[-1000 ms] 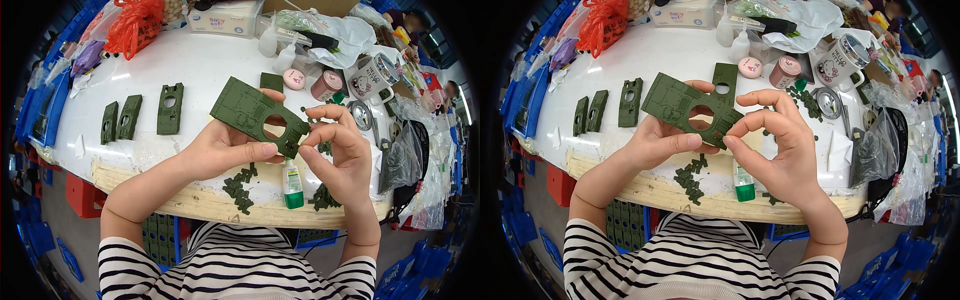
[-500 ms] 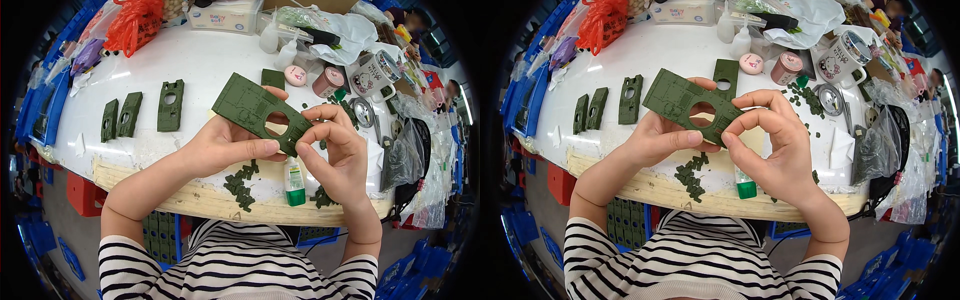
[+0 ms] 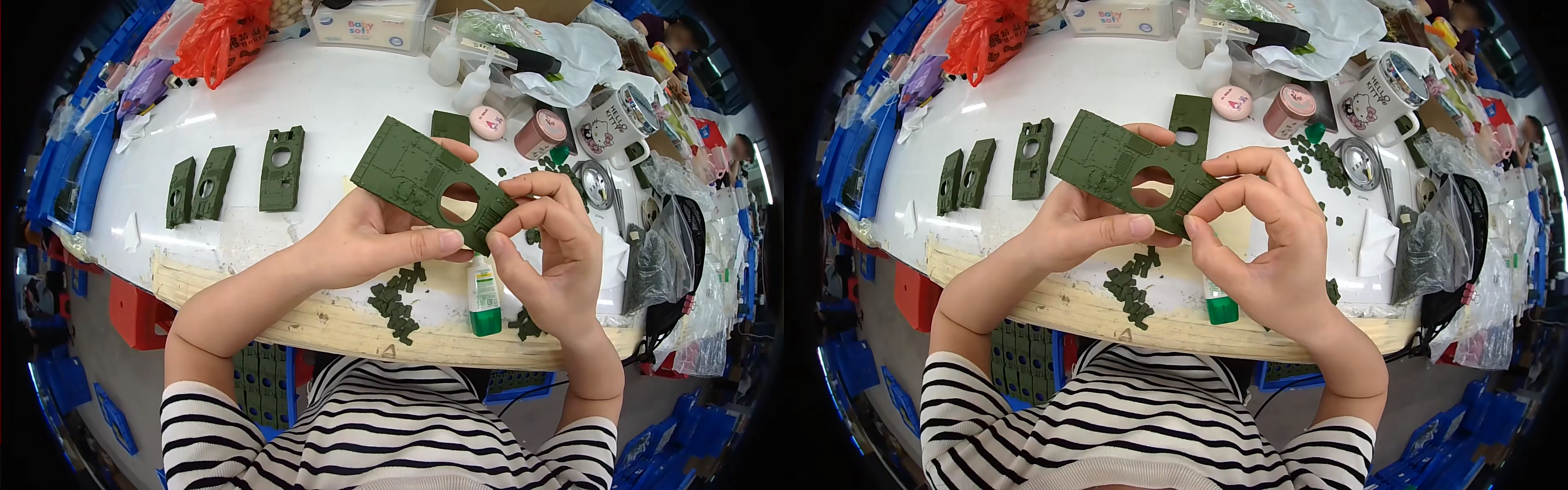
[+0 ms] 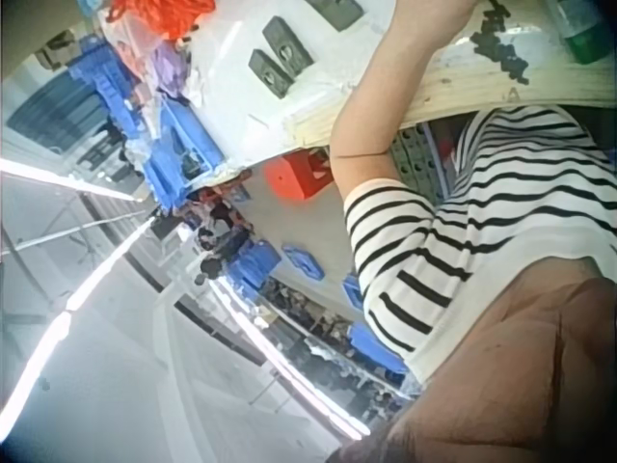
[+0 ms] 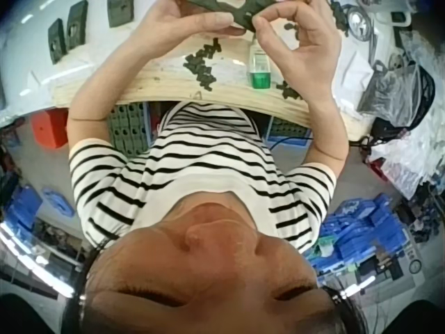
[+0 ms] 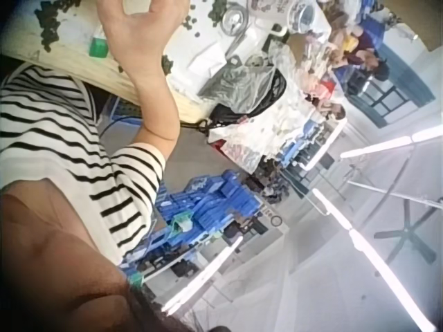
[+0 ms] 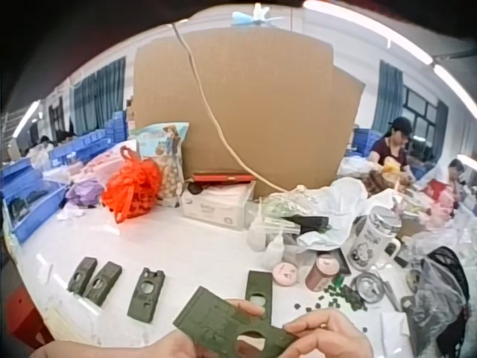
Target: Applying glue and attaching small parts to plastic toy tank models at a workbench.
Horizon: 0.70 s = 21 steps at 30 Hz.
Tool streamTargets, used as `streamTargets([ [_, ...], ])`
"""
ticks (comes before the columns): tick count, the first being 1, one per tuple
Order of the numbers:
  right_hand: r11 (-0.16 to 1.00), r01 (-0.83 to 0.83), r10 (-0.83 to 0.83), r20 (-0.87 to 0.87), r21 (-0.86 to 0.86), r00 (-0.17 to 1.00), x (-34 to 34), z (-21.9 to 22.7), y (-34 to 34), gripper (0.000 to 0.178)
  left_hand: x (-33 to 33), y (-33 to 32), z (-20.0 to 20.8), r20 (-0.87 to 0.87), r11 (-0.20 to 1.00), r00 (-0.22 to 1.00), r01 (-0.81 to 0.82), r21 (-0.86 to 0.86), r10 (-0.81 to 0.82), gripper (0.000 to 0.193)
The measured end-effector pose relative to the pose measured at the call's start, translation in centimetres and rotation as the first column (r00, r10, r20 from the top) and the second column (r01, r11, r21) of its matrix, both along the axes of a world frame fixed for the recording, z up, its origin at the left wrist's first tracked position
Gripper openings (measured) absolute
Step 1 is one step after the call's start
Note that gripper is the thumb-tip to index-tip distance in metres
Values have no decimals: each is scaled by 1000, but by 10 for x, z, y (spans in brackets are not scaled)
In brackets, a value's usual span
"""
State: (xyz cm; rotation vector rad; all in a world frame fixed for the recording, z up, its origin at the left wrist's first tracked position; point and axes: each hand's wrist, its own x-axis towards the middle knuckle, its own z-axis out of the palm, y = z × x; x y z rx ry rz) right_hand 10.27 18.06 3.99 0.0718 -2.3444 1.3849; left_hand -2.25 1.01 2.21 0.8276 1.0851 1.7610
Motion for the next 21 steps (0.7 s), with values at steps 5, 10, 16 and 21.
streamTargets([
  [5,1000,10,-9,-23,30,1000,0,-1,-1,11,1,1,-1,-16,1000,1000,-4,17,5,65],
  [10,995,76,-69,-109,59,992,-4,-4,-2,12,1,0,-1,-18,1000,1000,-7,5,7,65],
  [16,994,77,-70,-93,71,993,-3,-2,-3,12,-1,-1,-3,-28,1000,1000,14,-6,-14,64],
  [21,996,57,-53,-70,65,996,-2,-1,-2,12,-1,-1,-1,-20,999,999,28,-22,-28,65],
])
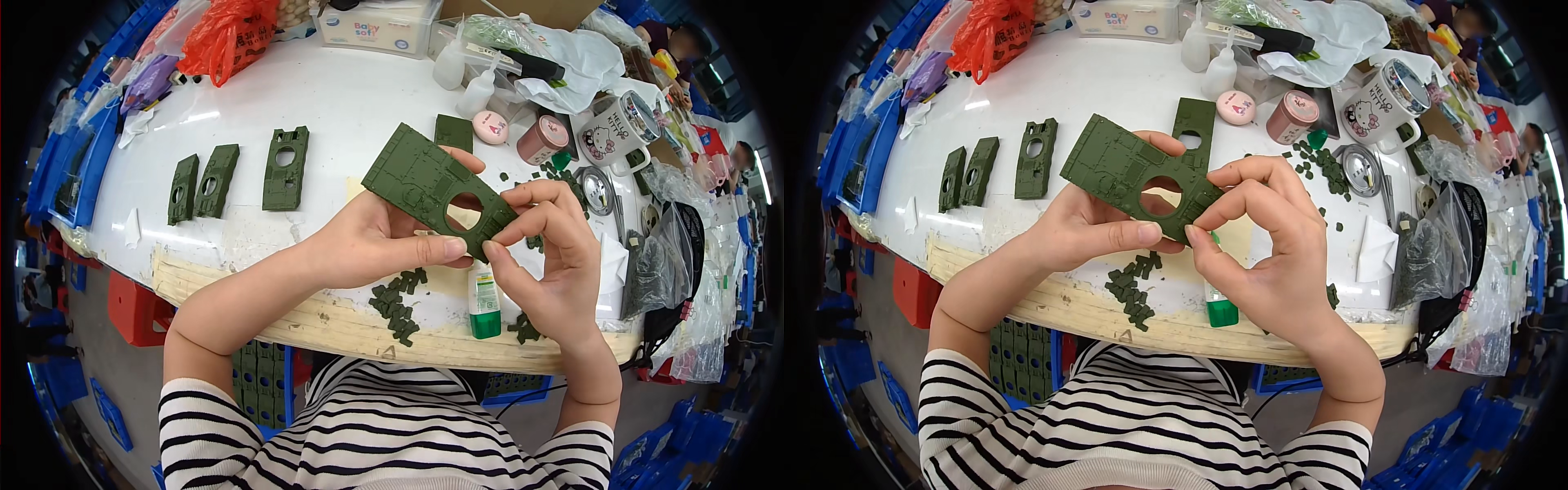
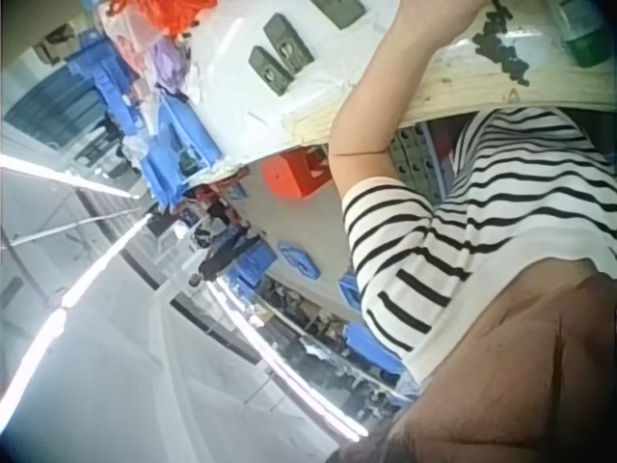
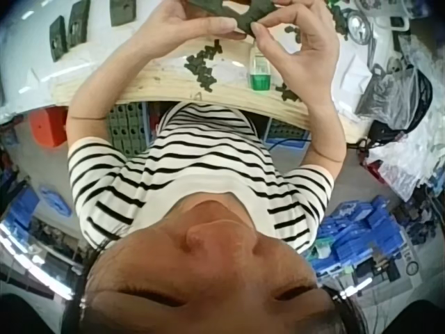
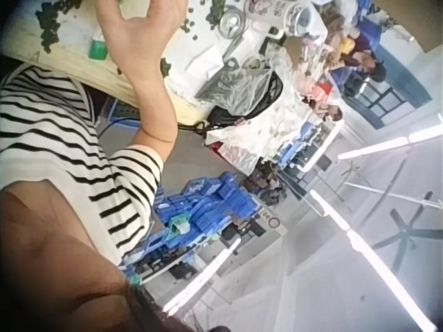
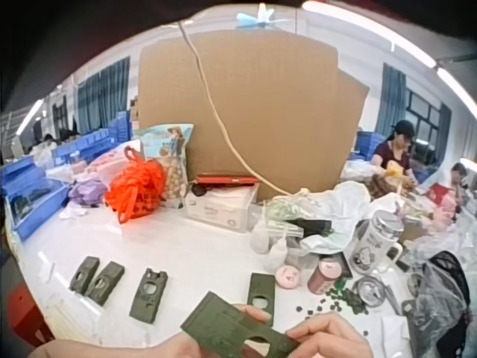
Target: Applying glue and attaching small parts to plastic toy tank models at a workbench.
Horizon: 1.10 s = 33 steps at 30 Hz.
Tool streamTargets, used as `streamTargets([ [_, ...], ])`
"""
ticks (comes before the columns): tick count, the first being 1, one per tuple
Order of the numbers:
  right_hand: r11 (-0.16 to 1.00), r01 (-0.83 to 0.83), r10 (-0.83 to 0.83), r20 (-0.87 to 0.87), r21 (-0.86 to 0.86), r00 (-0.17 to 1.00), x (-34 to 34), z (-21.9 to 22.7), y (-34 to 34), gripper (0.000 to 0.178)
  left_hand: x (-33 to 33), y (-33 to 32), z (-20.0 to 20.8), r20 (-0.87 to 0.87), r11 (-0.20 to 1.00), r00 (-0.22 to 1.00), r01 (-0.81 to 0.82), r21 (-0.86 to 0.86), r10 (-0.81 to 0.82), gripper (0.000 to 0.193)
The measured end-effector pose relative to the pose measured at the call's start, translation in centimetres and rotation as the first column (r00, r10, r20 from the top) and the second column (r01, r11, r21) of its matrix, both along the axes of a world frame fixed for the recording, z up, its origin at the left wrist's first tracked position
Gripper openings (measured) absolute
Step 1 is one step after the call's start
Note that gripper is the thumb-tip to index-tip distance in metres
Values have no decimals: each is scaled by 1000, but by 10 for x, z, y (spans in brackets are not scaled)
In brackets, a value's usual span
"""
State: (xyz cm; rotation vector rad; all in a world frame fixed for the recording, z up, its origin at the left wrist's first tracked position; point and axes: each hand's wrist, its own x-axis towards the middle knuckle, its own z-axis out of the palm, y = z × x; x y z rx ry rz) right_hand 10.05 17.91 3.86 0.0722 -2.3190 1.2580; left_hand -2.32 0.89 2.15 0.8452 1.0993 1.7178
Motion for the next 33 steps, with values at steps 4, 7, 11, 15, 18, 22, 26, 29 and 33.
streamTargets([
  [4,1000,-22,22,0,-1,1000,-1,1,1,14,0,0,1,-4,1000,1000,-2,-3,2,66],
  [7,992,26,-18,-62,121,998,0,7,3,19,-2,0,3,46,1000,999,-19,3,19,67],
  [11,918,97,-28,-183,384,983,3,13,4,28,-4,0,6,77,998,996,-55,23,53,69],
  [15,845,139,-15,-237,517,971,3,11,0,31,-2,0,2,44,997,998,-56,62,54,70],
  [18,765,201,2,-313,612,950,3,9,-2,34,-1,-1,2,37,997,998,-60,58,57,69],
  [22,664,274,-2,-365,696,931,6,6,-7,34,1,-1,7,81,998,995,-56,41,53,69],
  [26,640,277,9,-368,717,930,7,5,-6,35,-1,-1,3,52,998,997,-56,37,54,68],
  [29,669,264,32,-383,694,923,4,5,-3,37,-2,0,4,49,999,998,-46,26,44,69],
  [33,737,207,59,-366,643,929,5,10,3,43,-6,-1,6,56,1000,998,-11,7,10,72],
])
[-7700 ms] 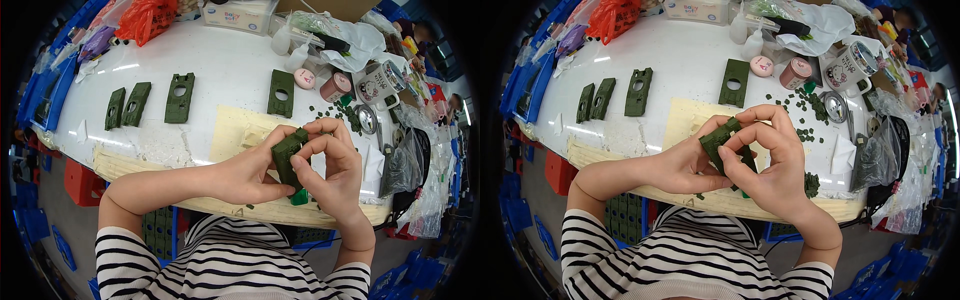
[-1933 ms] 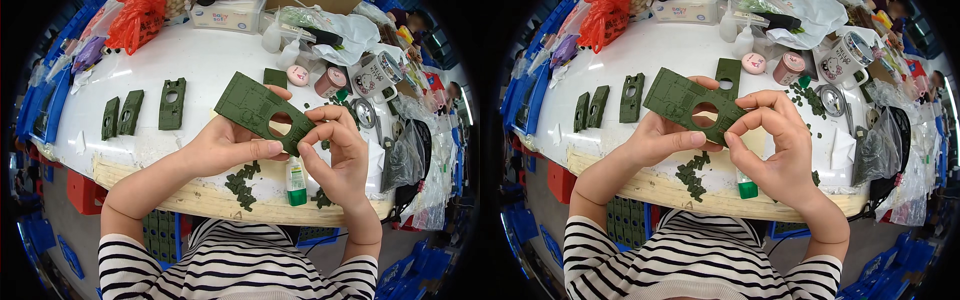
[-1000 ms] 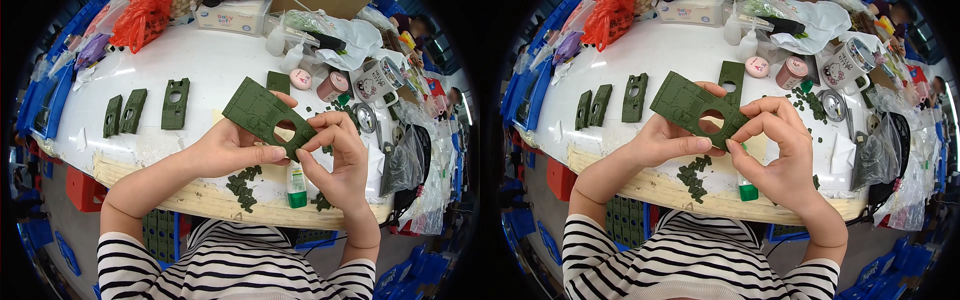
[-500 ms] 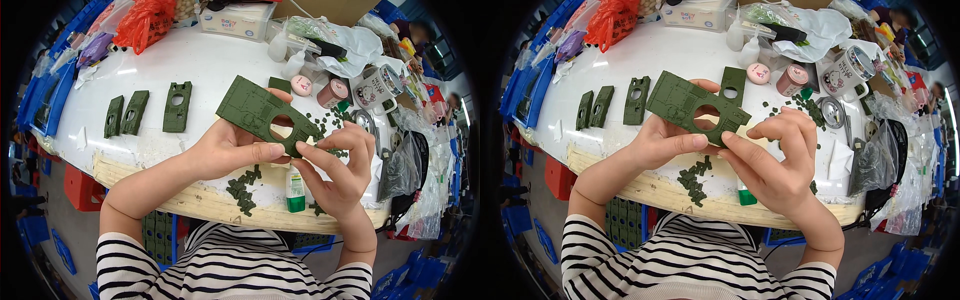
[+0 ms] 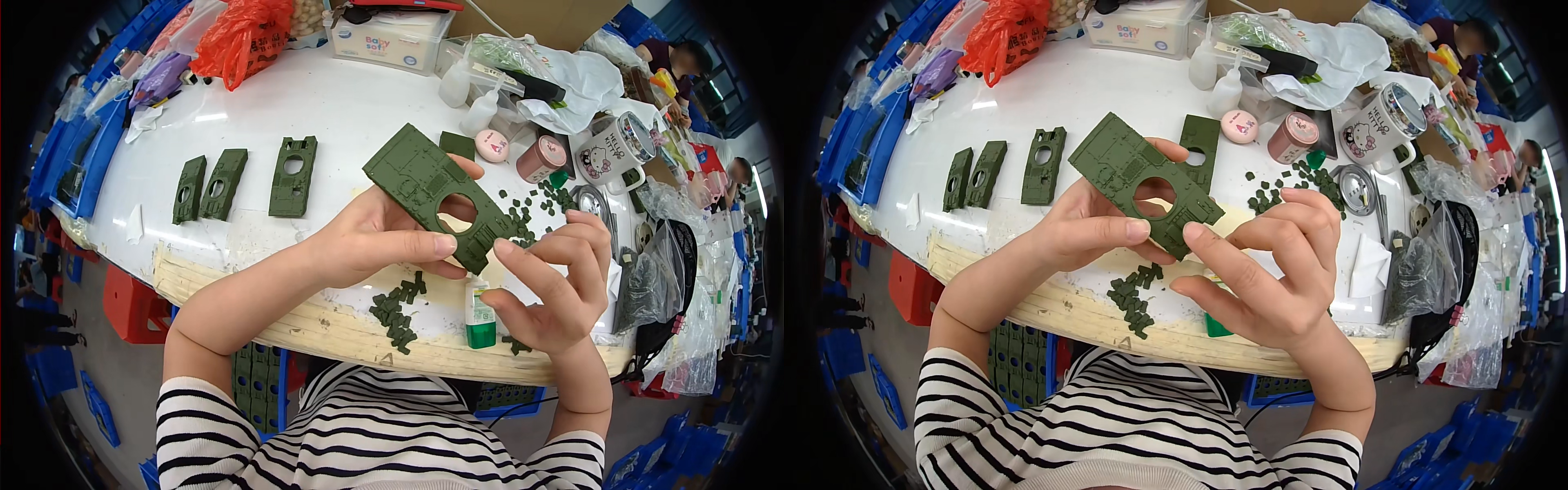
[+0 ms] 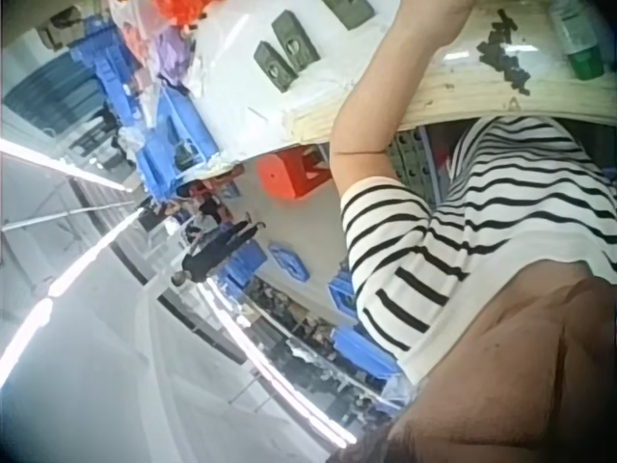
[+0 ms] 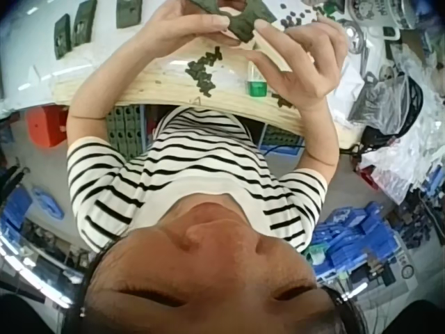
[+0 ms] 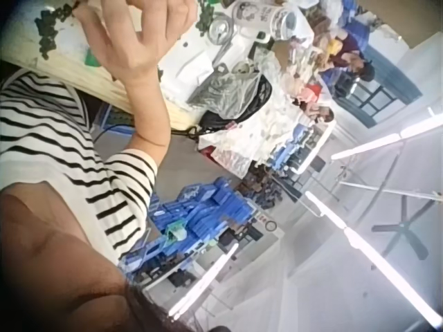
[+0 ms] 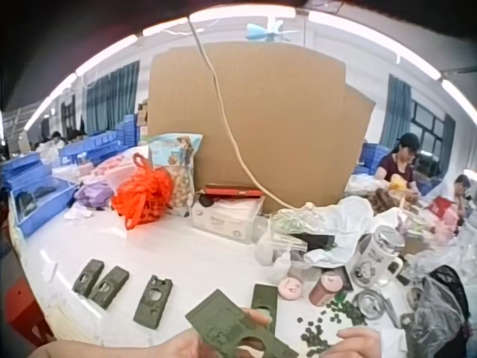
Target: Applying glue and attaching small parts to plastic toy tank models at a workbench.
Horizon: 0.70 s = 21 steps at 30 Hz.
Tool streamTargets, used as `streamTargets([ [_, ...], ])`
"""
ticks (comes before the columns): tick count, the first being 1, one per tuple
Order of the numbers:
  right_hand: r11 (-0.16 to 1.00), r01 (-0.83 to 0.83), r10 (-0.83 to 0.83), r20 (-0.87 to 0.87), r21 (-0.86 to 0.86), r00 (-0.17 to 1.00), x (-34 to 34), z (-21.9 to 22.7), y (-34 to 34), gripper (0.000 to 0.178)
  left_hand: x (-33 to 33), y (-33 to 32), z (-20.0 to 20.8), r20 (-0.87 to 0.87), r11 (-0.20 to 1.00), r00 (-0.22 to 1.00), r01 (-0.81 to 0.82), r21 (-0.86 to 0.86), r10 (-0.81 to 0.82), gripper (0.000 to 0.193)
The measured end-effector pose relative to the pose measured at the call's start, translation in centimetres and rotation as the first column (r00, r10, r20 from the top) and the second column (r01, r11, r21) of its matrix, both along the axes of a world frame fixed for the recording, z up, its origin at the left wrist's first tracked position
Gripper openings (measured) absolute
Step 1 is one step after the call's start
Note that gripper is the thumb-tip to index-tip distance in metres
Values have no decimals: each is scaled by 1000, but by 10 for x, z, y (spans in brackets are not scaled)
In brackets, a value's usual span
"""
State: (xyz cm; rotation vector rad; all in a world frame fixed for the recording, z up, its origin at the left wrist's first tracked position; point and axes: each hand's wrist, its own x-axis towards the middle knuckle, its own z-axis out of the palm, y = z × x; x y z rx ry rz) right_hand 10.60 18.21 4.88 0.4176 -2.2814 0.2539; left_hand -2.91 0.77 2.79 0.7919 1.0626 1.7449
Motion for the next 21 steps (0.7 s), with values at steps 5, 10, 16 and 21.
streamTargets([
  [5,998,-27,26,22,61,999,1,-2,-6,39,-1,0,0,-5,1000,1000,12,3,-12,72],
  [10,995,-12,12,2,104,1000,4,-9,-10,38,-1,-1,-4,-33,998,999,24,61,-22,71],
  [16,994,-113,112,-45,-2,993,2,-9,-8,46,-4,-5,3,-29,994,993,111,14,-110,71],
  [21,931,-176,192,20,-319,981,-1,-4,7,45,-7,-8,2,15,970,970,241,-25,-241,68],
])
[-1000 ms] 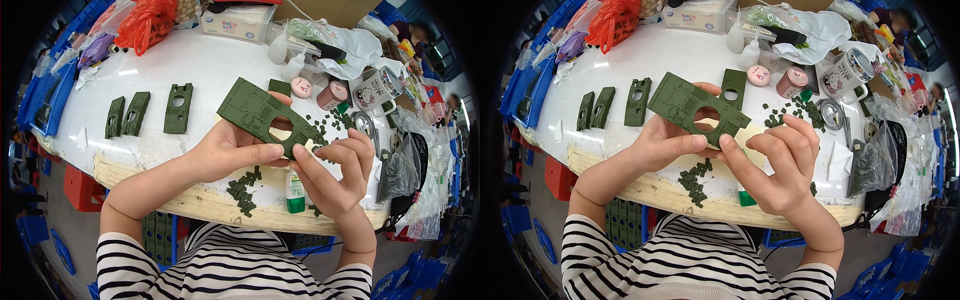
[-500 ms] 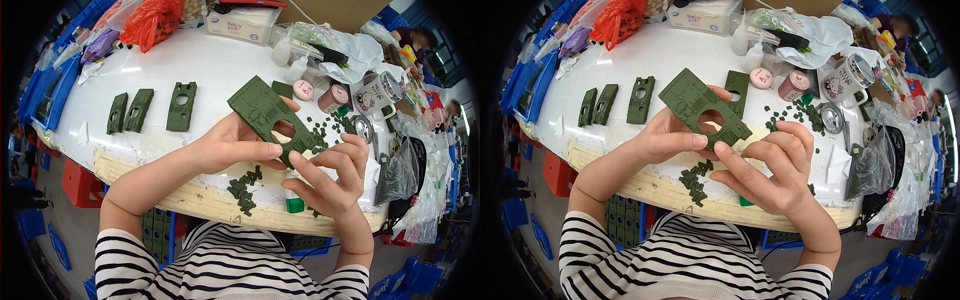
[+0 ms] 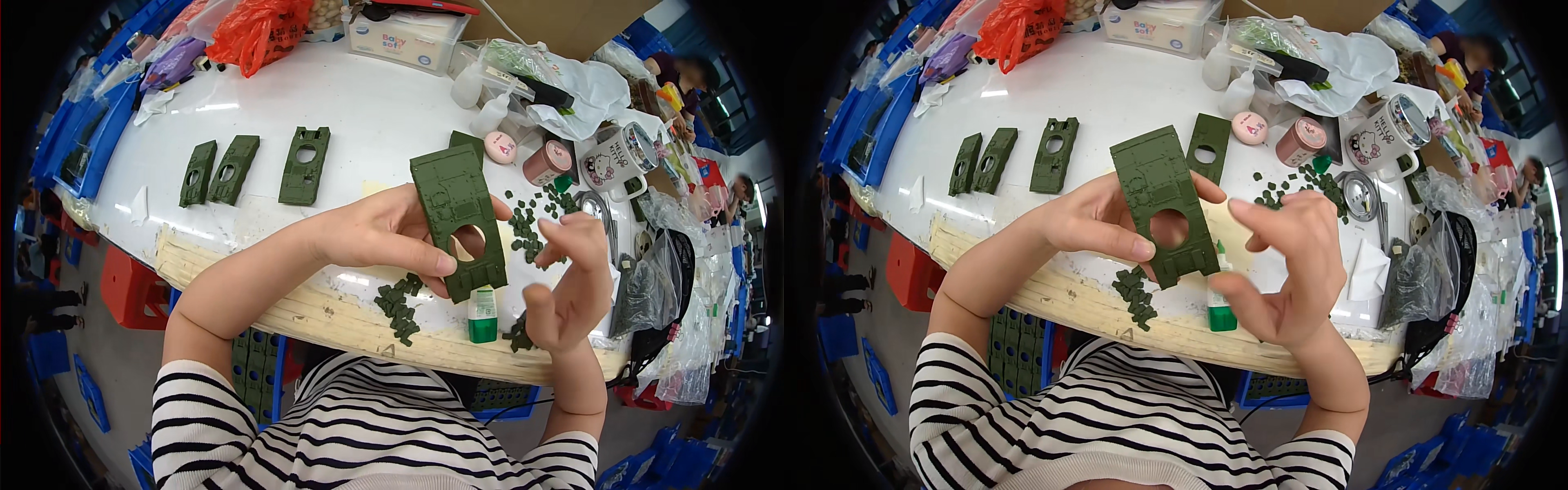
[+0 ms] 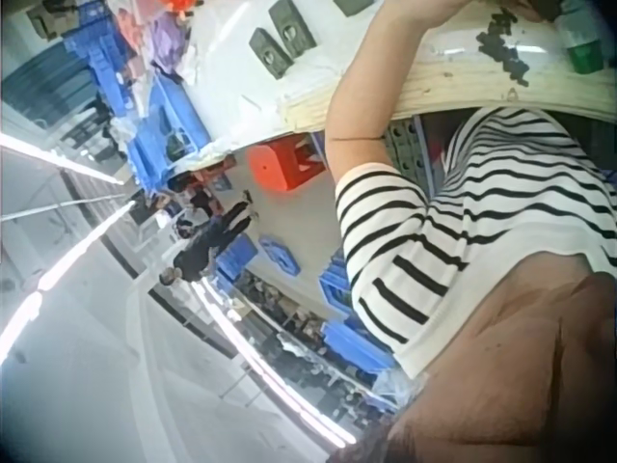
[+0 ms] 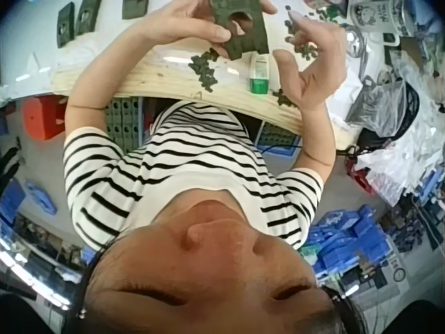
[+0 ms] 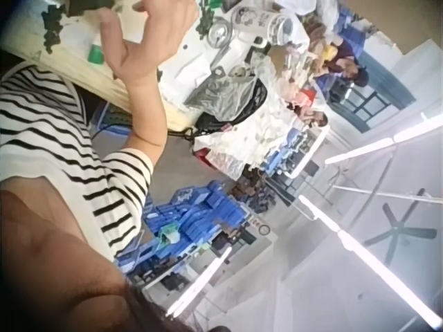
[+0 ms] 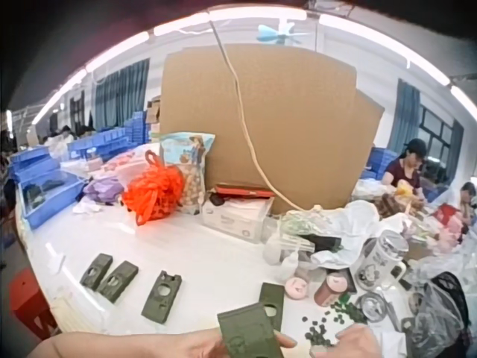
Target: Applying glue and attaching small parts to plastic toy tank models at a workbench.
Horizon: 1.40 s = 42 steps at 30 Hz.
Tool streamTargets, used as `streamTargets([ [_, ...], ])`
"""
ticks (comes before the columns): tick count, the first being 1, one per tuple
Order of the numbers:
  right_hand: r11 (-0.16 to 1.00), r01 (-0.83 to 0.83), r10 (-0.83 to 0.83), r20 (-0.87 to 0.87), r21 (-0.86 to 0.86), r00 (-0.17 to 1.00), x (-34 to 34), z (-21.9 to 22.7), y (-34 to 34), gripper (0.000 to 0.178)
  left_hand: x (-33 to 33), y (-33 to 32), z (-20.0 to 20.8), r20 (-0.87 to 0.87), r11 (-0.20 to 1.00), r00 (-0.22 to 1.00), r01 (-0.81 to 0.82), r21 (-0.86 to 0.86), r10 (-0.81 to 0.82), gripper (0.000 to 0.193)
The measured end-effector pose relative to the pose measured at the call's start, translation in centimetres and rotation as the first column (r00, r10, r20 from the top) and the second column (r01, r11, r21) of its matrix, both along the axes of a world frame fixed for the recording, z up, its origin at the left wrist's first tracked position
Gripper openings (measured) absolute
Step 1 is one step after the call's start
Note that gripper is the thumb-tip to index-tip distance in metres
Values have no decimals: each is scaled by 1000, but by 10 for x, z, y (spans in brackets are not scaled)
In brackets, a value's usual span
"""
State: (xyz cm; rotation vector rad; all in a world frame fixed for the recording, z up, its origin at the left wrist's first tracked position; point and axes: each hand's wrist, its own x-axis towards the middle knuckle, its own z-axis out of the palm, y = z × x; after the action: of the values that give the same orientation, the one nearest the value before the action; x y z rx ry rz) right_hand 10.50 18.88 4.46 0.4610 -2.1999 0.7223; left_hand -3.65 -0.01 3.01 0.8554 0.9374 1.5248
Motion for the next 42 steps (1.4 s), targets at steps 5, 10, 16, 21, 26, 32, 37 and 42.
streamTargets([
  [5,930,46,52,253,-366,966,-4,-2,-5,32,0,0,-3,-19,989,989,144,-27,-145,69],
  [10,803,12,280,394,-596,875,-3,-4,-10,32,6,-2,-6,39,965,967,255,-61,-253,68],
  [16,581,106,453,428,-807,782,-3,0,-10,24,2,-1,-9,-16,932,940,336,-135,-341,60],
  [21,468,164,427,385,-868,818,0,7,-2,20,-3,-3,-1,-105,969,970,207,-131,-221,53],
  [26,567,178,178,331,-804,927,1,7,-3,20,14,-7,10,-683,905,619,-395,156,388,71],
  [32,593,179,135,316,-785,939,0,0,-10,17,34,-9,7,-853,773,-22,-411,483,521,71],
  [37,643,159,149,325,-750,934,-3,0,-16,26,29,-27,20,-874,733,-53,-522,437,483,69],
  [42,698,114,191,337,-707,922,2,3,-5,28,-12,-98,17,-878,424,7,-877,225,478,71],
])
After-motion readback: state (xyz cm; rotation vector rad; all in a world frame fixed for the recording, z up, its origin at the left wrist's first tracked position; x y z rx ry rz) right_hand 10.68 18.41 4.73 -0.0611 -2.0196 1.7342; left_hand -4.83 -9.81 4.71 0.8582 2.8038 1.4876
